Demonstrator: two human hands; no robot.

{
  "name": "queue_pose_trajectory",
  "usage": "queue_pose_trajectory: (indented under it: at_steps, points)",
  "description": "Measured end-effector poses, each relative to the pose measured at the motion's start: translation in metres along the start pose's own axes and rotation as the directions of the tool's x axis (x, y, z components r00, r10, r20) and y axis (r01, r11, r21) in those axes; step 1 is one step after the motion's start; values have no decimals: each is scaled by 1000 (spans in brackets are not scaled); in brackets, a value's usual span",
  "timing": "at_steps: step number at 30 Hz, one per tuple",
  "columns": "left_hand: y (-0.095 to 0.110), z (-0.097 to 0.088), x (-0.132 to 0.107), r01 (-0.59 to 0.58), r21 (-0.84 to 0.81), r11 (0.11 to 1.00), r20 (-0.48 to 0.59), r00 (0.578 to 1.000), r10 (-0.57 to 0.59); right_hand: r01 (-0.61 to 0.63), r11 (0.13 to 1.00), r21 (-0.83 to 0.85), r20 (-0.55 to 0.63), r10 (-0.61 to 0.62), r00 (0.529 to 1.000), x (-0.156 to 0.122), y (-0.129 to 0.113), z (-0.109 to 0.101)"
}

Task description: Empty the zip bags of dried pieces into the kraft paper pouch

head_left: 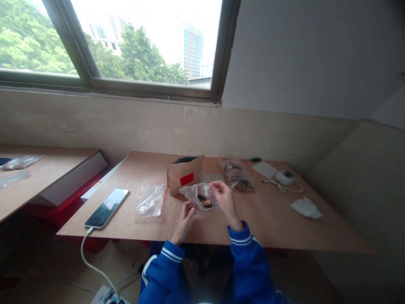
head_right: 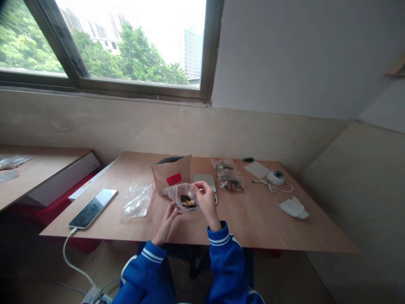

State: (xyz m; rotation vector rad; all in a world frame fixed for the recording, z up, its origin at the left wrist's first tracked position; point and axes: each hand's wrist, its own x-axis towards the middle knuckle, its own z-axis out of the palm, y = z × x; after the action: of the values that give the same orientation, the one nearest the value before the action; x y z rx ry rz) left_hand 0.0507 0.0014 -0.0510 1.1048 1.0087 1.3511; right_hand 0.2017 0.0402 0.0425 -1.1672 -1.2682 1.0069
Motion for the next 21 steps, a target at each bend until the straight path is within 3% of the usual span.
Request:
queue_pose_trajectory:
  at_steps: [5,9,12,15,18,21]
  points:
    - [-4,0,11,77,-106,991,65,995,-70,-49,999,13,97,48,994,19,19,6]
    - [-8,1,20,76,-48,996,-5,997,-76,213,945,-247,19,-215,976,19,14,9]
    - [-13,-2,24,25,-2,1000,-72,997,-25,341,904,-257,144,-313,939,15,7,10]
    - [-18,-6,25,2,51,999,-87,996,3,309,921,-236,295,-235,926,18,10,10]
    - [-23,-8,24,10,111,994,-90,996,0,245,904,-351,367,-107,924,26,19,9]
    - [-26,-10,24,6,146,989,-62,998,3,186,900,-394,478,28,878,31,23,7]
